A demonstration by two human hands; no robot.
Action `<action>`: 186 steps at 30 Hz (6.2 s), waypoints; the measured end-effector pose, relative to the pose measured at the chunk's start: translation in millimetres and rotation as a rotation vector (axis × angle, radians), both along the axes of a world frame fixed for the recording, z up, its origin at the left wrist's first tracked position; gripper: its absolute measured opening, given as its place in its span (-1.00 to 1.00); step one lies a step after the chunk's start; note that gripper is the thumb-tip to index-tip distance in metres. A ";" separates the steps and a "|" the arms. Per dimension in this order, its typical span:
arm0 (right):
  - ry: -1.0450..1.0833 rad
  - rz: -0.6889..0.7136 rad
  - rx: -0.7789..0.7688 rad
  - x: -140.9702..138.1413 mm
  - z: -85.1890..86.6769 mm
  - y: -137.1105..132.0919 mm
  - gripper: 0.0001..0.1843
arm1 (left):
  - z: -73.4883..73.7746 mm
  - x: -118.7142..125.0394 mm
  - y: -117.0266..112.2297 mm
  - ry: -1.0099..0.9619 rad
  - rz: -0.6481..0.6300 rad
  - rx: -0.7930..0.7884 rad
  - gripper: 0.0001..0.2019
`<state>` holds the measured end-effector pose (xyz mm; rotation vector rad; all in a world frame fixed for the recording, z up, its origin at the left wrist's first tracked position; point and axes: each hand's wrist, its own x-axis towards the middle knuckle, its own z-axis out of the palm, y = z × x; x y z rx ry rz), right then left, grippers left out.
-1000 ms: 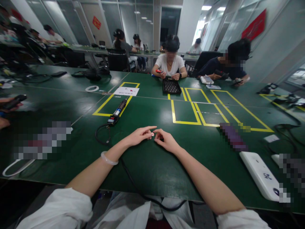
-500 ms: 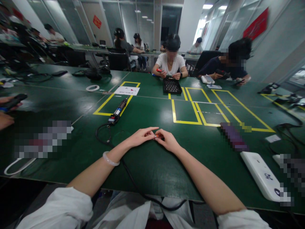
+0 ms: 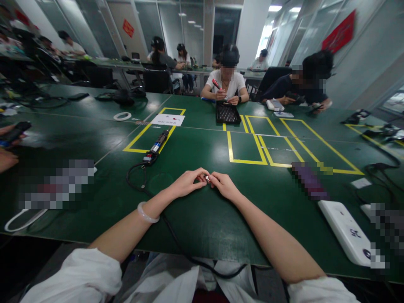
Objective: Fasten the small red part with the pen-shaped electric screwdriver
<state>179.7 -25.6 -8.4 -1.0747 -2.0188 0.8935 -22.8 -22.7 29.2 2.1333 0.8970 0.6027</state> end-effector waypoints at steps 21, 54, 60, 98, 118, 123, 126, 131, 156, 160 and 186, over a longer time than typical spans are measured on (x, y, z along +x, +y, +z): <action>0.140 -0.054 -0.005 0.9 -5.3 1.3 -0.85 | -0.8 -45.4 33.5 0.266 0.401 0.355 -0.66; 0.050 -0.050 -0.015 -2.1 -5.6 1.6 -0.84 | -10.9 -83.0 47.4 0.738 0.628 0.342 -0.40; 0.048 -0.039 -0.008 -2.7 -6.1 1.0 -0.85 | -8.5 -40.8 22.9 0.652 0.475 0.387 -0.43; -0.153 0.029 0.134 -2.2 -5.9 4.9 -0.86 | -8.6 3.3 -5.7 0.525 0.238 0.403 -0.41; -0.100 -0.009 0.235 0.2 -6.2 2.0 -0.83 | -9.8 12.8 -4.2 0.695 0.333 0.528 -0.47; -0.122 -0.032 0.207 3.7 -5.6 1.8 -0.85 | -8.9 -5.4 11.0 0.749 0.400 0.502 -0.44; -0.126 -0.028 0.209 4.1 -4.7 1.8 -0.87 | -8.7 -26.9 27.6 0.785 0.488 0.454 -0.44; -0.134 -0.031 0.201 4.1 -6.1 1.6 -0.86 | -8.6 -75.3 56.8 0.841 0.643 0.341 -0.42; -0.146 -0.026 0.190 2.6 -7.9 1.6 -0.84 | -8.4 -167.3 72.8 0.873 0.961 0.336 -0.66; -0.153 -0.023 0.186 1.9 -6.4 1.1 -0.85 | -6.0 -162.1 69.9 0.850 1.023 0.353 -0.62; 0.027 0.011 0.071 -4.1 -4.2 -2.5 -0.86 | -3.0 -12.3 11.6 -0.024 -0.003 -0.164 -0.54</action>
